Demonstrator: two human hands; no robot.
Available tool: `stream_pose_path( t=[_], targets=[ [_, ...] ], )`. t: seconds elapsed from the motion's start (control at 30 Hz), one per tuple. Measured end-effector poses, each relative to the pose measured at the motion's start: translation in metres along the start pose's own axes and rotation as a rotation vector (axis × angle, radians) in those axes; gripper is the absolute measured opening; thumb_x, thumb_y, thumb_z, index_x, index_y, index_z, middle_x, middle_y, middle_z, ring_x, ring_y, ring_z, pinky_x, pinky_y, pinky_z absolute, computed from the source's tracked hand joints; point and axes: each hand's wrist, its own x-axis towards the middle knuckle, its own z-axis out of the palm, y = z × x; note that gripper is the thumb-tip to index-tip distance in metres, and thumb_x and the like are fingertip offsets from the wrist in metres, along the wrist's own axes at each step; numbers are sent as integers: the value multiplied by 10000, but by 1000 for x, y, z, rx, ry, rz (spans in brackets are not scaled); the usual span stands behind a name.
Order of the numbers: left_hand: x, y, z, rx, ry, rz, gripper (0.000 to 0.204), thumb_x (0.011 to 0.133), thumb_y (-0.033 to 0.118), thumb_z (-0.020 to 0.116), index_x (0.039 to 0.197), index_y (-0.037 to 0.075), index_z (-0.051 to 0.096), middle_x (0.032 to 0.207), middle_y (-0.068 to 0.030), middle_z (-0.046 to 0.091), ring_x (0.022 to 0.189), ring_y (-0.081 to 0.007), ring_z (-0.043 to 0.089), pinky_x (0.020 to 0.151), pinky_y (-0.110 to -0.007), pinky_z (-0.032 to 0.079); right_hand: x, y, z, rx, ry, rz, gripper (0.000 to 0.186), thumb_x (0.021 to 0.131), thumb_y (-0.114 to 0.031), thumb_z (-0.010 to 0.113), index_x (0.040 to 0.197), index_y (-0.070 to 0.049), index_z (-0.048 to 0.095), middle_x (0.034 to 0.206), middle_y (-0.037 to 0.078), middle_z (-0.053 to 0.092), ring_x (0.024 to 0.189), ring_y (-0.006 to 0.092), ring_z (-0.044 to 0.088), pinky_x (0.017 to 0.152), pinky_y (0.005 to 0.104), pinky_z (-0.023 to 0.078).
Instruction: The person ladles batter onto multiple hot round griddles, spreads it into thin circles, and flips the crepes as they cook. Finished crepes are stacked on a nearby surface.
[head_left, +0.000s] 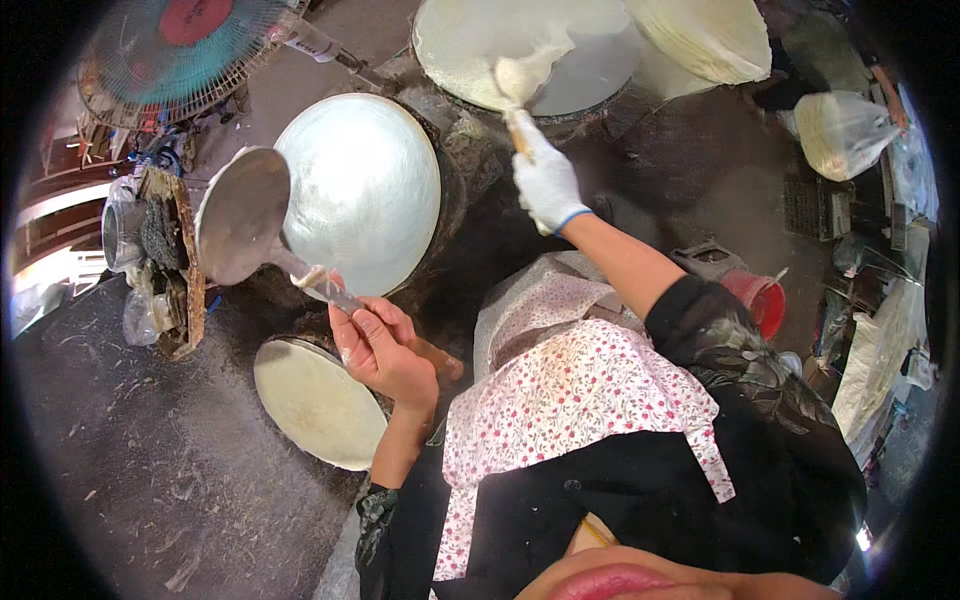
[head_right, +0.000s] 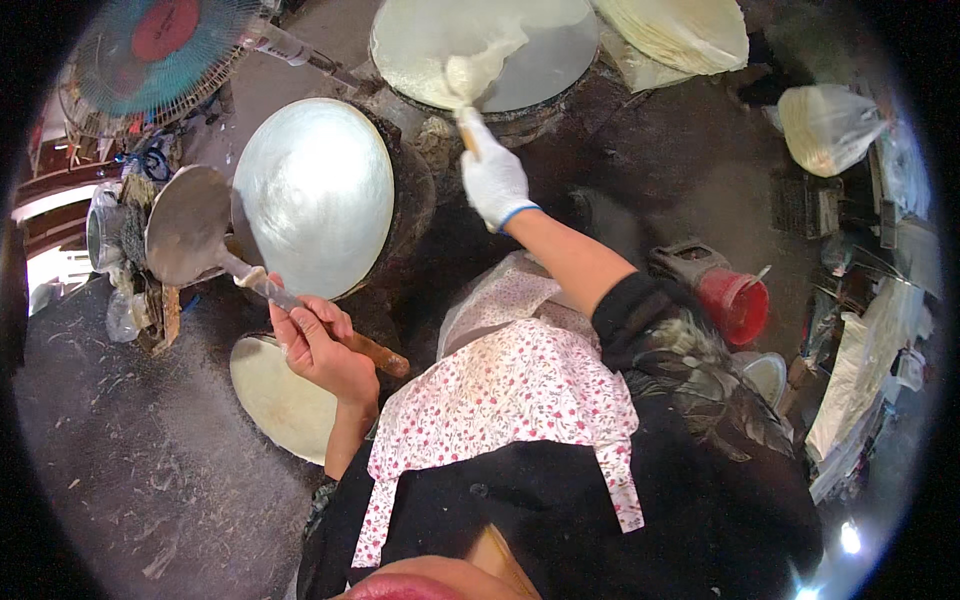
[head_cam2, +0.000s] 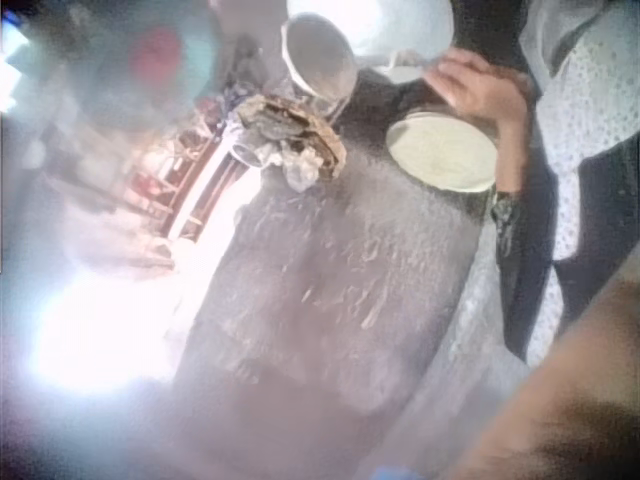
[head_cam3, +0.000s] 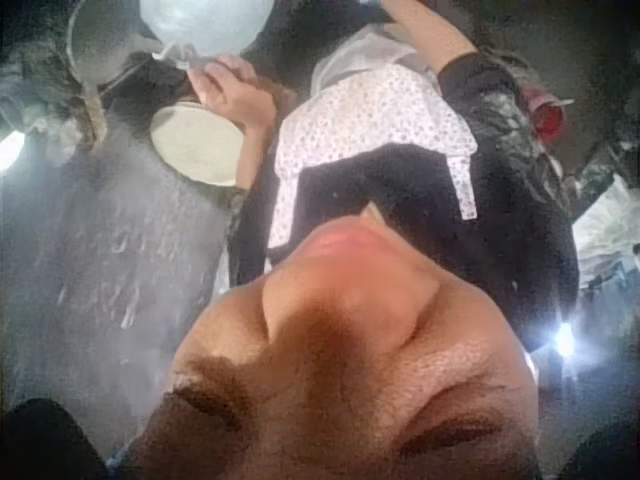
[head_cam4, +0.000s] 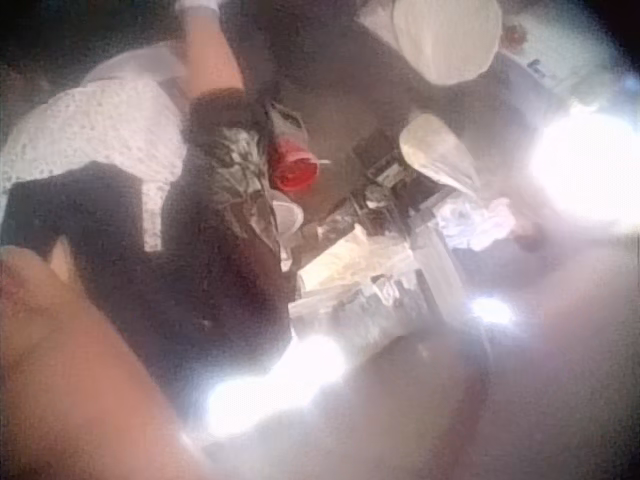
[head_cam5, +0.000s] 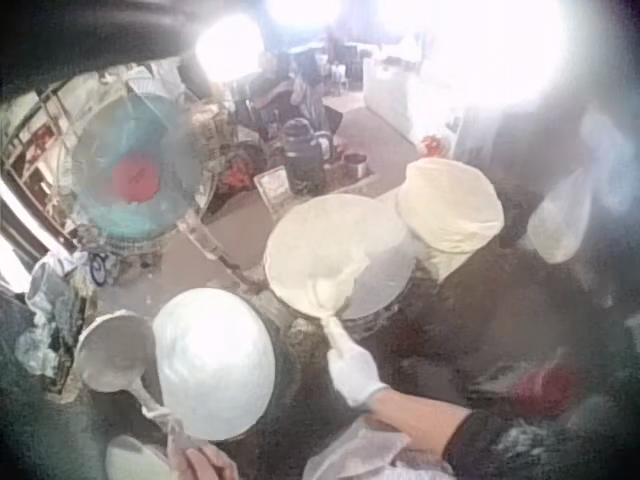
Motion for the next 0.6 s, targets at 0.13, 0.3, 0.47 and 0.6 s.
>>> stream_pose_path(
  t=[0.13,0.3,0.47,0.6],
  targets=[
    [-4,-3,-5,15,-83,-14,445,1153,81,410,1595,40,422,846,-1,509,636,-54,431,544,-209,377,-1,-5,15,176,186,13,679,1016,-137,520,1642,-351,364,782,234,692,625,335,715,610,501,573],
    [-12,-8,-11,-23,-128,-86,442,1151,85,420,1590,31,427,858,-8,517,647,-53,439,556,-206,376,14,-17,32,-209,25,-290,679,1015,-206,515,1640,-376,310,998,345,691,950,542,672,882,616,514],
    [-20,-20,-14,19,-130,-121,452,1133,38,411,1584,10,445,868,-10,539,624,-25,415,533,-175,332,-6,12,-40,18,202,24,640,1016,-65,526,1605,-313,487,671,-2,520,465,96,467,428,303,447],
    [-17,-17,-8,23,-143,-103,456,1134,40,415,1589,2,436,843,-7,533,610,-27,412,531,-176,332,-15,-4,-25,364,166,-63,620,1017,-84,566,1603,-269,484,712,42,626,451,135,495,441,344,491]
  ],
)
